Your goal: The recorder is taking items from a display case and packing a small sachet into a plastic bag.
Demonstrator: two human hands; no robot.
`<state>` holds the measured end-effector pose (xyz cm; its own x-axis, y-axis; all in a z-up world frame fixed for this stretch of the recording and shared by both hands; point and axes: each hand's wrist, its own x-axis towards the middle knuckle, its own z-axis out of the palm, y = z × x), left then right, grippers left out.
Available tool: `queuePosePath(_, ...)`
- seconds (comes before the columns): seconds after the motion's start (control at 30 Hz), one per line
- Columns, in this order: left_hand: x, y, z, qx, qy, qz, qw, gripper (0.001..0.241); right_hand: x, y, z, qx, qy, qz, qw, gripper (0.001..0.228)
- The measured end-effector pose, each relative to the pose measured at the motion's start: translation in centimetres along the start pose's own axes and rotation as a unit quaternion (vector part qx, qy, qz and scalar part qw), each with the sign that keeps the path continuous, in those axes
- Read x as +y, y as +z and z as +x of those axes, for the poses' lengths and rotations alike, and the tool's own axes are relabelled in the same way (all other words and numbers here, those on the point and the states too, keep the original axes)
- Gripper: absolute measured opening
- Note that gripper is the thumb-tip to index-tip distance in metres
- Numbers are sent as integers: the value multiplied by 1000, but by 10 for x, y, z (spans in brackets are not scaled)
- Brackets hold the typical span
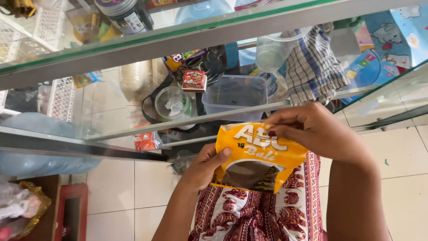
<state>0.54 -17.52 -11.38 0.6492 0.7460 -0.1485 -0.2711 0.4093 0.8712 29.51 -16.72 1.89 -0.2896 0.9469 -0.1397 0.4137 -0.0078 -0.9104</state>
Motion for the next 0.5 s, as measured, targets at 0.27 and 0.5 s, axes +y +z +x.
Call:
queuePosePath(0.27,-1,18,3,46,64,8,997,43,9,5,-28,128,70,101,984,36)
queuePosePath(0.5,17,26,-3,77,98,75,989,40,57,47,-42,158,-18,241,957,39)
